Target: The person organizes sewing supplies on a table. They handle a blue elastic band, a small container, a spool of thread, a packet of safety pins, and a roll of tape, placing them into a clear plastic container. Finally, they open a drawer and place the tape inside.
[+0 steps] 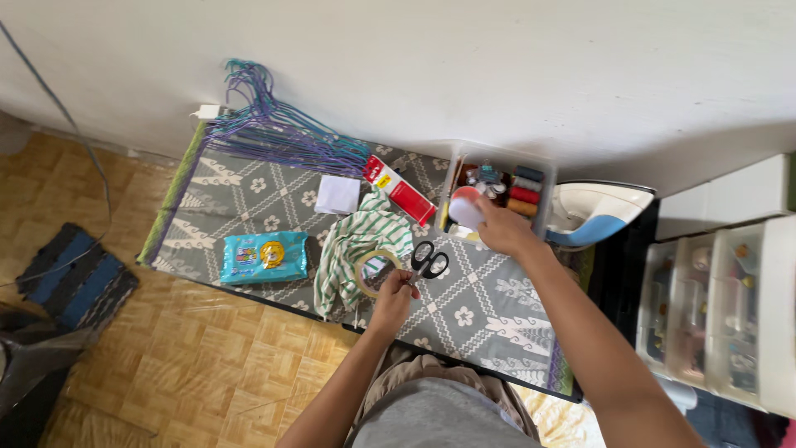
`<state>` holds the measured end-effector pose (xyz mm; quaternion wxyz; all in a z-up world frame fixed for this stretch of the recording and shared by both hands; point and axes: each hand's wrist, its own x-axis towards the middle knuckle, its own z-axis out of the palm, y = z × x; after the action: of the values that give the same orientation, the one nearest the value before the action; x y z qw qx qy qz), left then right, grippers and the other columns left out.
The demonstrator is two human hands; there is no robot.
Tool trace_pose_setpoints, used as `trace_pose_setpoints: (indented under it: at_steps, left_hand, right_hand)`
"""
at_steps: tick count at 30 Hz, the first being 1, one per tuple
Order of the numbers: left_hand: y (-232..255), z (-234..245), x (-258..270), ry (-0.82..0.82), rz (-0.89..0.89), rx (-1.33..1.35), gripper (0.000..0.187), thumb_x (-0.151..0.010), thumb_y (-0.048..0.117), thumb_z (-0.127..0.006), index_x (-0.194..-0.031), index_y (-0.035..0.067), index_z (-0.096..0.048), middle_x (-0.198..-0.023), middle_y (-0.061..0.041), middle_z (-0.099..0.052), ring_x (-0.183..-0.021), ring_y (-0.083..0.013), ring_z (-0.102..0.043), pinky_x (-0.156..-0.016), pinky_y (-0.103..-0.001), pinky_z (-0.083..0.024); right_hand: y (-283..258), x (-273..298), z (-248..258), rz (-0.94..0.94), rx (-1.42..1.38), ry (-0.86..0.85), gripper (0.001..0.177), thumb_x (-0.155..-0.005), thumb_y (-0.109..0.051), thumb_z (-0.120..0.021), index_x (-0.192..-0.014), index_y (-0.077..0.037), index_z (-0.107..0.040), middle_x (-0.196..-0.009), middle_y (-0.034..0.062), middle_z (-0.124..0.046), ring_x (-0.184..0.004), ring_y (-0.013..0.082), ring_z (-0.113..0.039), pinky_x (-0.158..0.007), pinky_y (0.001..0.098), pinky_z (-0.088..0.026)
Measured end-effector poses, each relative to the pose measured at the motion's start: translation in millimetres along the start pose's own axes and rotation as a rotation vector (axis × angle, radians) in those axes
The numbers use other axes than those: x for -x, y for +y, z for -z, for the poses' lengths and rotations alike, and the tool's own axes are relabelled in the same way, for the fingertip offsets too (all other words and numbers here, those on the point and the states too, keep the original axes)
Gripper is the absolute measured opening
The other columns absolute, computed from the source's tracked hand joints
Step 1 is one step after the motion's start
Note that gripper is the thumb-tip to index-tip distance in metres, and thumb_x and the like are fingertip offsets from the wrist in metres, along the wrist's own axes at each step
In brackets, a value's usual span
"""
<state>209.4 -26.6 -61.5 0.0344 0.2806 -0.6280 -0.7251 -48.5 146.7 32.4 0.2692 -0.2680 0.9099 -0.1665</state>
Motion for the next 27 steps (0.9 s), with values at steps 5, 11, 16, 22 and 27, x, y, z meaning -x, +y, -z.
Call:
trace_pose_setpoints:
  at_steps: [5,11,16,22,27]
  left_hand:
    - [28,16,10,0.014,0.063,-0.022,0.031,-0.091,0.001,-0.044,-0.118,0.0,-0.059,-0.084,-0.005,-0.067,-0.074,-0.0102,-0.054,-0.066,-0.027,-0.044]
    - [78,10,-5,0.004,0.022,-0.158,0.021,-0.097,0.006,-0.049,-0.115,0.001,-0.059,-0.083,-0.006,-0.069,-0.065,-0.0116,-0.053,-0.058,-0.03,-0.043]
    - [125,-11,-37,-0.039,-0.25,-0.422,0.017,-0.099,0.013,-0.055,-0.11,0.003,-0.063,-0.086,-0.009,-0.073,-0.071,-0.0146,-0.067,-0.066,-0.03,-0.052]
    - [151,-48,-78,-0.199,-0.165,-0.424,0.02,-0.1,0.014,-0.055,-0.115,0.004,-0.066,-0.096,-0.01,-0.078,-0.081,-0.0302,-0.069,-0.075,-0.038,-0.054]
    - [145,-44,-89,0.114,-0.67,-0.686,0.029,-0.084,0.006,-0.07,-0.112,0.007,-0.073,-0.117,-0.02,-0.07,-0.105,-0.0409,-0.062,-0.089,-0.046,-0.048]
  right_hand:
    - [-15,-22,-12,0.016,0.393,-0.23,0.052,-0.093,-0.01,-0.051,-0.144,-0.017,-0.042,-0.119,0.0214,-0.071,-0.111,0.0401,-0.067,-0.1,0.0559,-0.045]
    - [-18,-18,-7,0.071,0.532,0.02,0.044,-0.09,-0.009,-0.059,-0.133,-0.008,-0.051,-0.111,0.0191,-0.074,-0.106,0.0357,-0.069,-0.092,0.0506,-0.052]
    - [-19,6,32,0.021,-0.149,0.037,0.029,-0.094,-0.013,-0.064,-0.122,-0.006,-0.065,-0.111,0.0089,-0.074,-0.105,0.0279,-0.069,-0.089,0.0435,-0.055]
    - [-35,31,61,0.162,-0.958,-0.103,0.04,-0.086,-0.009,-0.069,-0.126,-0.004,-0.063,-0.103,-0.0022,-0.073,-0.094,0.0092,-0.069,-0.078,0.0304,-0.058]
    - [-51,33,67,-0.011,-0.471,0.255,0.03,-0.091,-0.017,-0.073,-0.119,-0.009,-0.072,-0.084,0.01,-0.075,-0.075,0.0199,-0.074,-0.07,0.0353,-0.057]
